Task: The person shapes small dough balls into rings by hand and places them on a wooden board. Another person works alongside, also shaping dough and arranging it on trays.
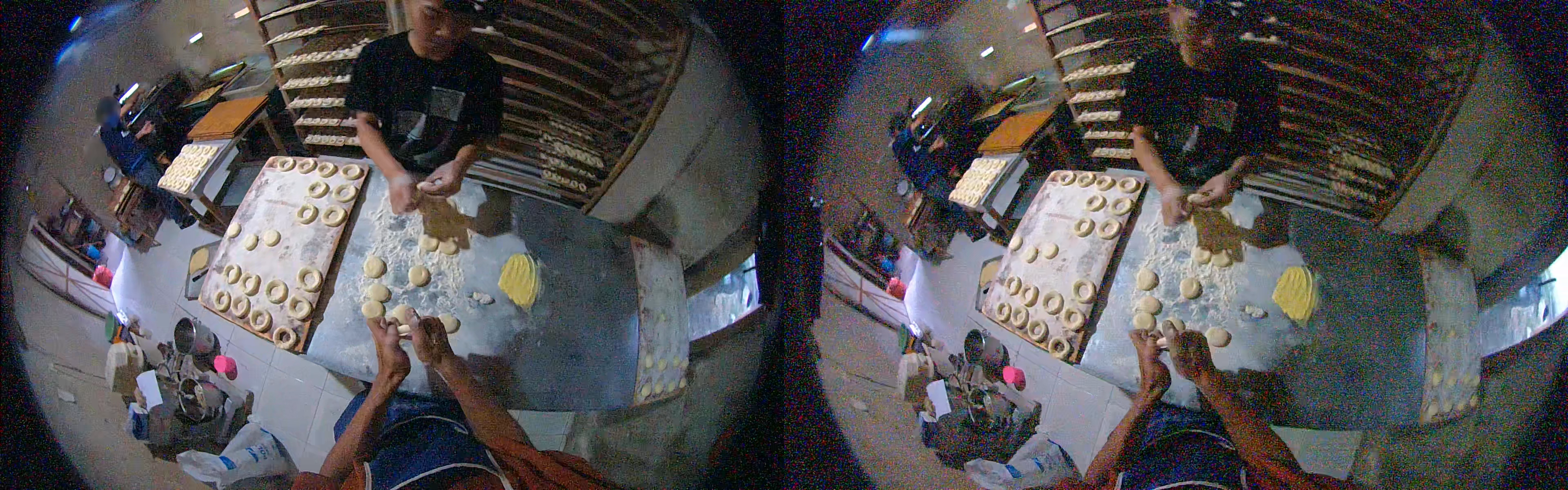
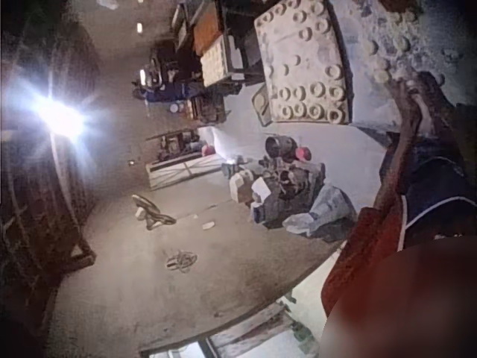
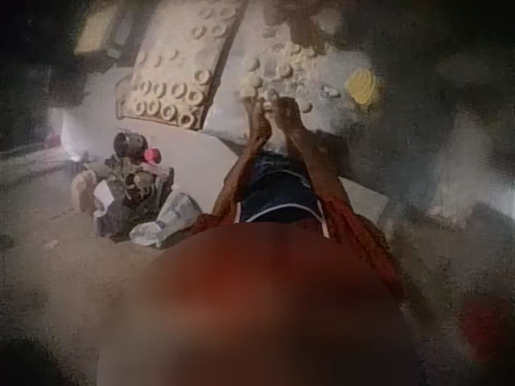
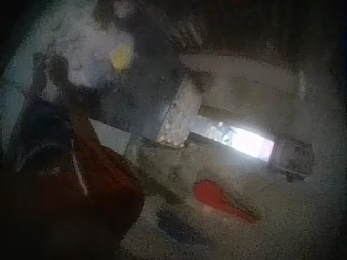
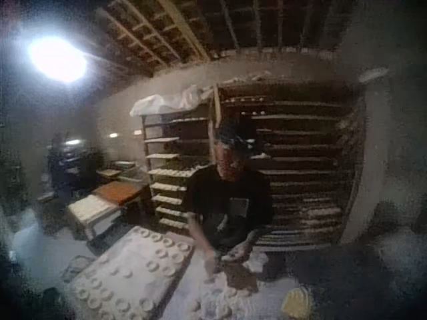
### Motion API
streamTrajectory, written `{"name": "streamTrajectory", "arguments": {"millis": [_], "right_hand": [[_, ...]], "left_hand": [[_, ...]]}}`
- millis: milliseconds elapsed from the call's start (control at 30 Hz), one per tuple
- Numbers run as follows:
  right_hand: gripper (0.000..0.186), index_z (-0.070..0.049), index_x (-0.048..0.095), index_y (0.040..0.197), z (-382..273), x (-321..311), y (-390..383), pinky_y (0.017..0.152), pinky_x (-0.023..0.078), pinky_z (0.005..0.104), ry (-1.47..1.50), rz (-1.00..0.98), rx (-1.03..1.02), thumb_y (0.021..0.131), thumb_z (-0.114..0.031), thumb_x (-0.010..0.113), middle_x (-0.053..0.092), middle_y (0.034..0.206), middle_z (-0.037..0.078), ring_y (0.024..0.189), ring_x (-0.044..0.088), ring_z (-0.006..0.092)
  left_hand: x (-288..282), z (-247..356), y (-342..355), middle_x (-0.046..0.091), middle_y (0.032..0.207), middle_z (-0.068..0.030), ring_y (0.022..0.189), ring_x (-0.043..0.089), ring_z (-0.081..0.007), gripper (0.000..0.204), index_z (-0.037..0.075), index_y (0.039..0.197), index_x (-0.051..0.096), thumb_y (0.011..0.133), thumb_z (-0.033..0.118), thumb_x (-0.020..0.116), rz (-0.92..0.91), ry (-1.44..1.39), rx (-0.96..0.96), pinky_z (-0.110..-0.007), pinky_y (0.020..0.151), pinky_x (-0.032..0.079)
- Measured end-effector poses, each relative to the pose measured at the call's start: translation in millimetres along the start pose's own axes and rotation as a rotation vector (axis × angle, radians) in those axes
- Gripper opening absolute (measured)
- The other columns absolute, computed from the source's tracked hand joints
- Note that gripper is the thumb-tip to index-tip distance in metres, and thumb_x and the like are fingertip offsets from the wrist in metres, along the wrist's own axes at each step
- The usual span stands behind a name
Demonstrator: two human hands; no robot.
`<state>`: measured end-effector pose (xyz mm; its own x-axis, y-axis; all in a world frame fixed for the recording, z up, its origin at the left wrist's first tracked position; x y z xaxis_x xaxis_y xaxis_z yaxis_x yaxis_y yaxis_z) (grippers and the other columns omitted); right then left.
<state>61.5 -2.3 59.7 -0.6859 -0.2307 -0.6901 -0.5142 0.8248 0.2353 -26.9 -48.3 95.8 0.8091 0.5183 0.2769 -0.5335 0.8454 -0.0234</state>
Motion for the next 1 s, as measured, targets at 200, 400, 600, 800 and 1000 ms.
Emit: {"name": "streamTrajectory", "arguments": {"millis": [200, 400, 600, 800, 1000], "right_hand": [[0.034, -0.002, 0.056, 0.109, 7, 54, 35, 0.071, 0.047, 0.0469, 0.328, 0.138, 0.059, 0.094, -0.029, 0.042, 0.063, 0.084, 0.016, 0.074, 0.061, 0.0355], [0.034, -0.006, 0.052, 0.124, -22, 109, 91, 0.074, 0.046, 0.0401, 0.356, 0.192, -0.024, 0.1, -0.027, 0.042, 0.059, 0.093, 0.014, 0.082, 0.057, 0.0269], [0.044, 0.0, 0.064, 0.084, -175, 146, 177, 0.05, 0.042, 0.038, 0.39, -0.357, -0.085, 0.089, -0.042, 0.053, 0.054, 0.06, 0.012, 0.054, 0.054, 0.0239], [0.037, -0.001, 0.06, 0.073, -253, 224, 230, 0.051, 0.044, 0.0407, 0.377, -0.54, -0.35, 0.085, -0.036, 0.053, 0.056, 0.061, 0.018, 0.054, 0.056, 0.034], [0.014, -0.005, 0.056, 0.078, -291, 296, 273, 0.052, 0.046, 0.04, 0.429, -0.534, -0.559, 0.078, -0.018, 0.061, 0.059, 0.065, 0.015, 0.059, 0.059, 0.0328]], "left_hand": [[-45, 1, 57, 0.041, 0.081, 0.0011, 0.072, 0.044, -0.0109, 0.027, 0.01, 0.086, 0.042, 0.097, 0.035, 0.042, -0.048, -0.079, 0.008, -0.024, 0.066, 0.039], [-130, -2, 110, 0.037, 0.075, 0.0006, 0.068, 0.042, -0.0106, 0.031, 0.009, 0.076, 0.039, 0.096, 0.031, 0.043, 0.126, -0.108, 0.028, -0.028, 0.062, 0.039], [-231, 31, 148, 0.036, 0.067, -0.0073, 0.057, 0.04, -0.0194, 0.02, 0.005, 0.073, 0.04, 0.09, 0.015, 0.043, 0.421, 0.318, 0.311, -0.034, 0.051, 0.036], [-341, 54, 192, 0.042, 0.065, 0.0027, 0.06, 0.043, -0.0108, 0.024, 0.013, 0.071, 0.045, 0.094, 0.019, 0.042, 0.459, 0.166, 0.217, -0.027, 0.055, 0.039], [-414, 61, 233, 0.051, 0.064, -0.0039, 0.061, 0.055, -0.0214, 0.022, 0.007, 0.069, 0.049, 0.086, 0.02, 0.052, 0.39, -0.501, 0.312, -0.033, 0.052, 0.041]]}}
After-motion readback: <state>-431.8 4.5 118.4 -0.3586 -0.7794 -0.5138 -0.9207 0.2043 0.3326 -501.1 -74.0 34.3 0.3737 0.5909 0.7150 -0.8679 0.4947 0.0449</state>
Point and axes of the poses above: each hand's wrist, its own y-axis towards the middle knuckle, its own x-axis out of the palm, z = x × y, the point moved 6 cm from there along y, towards the middle knuckle
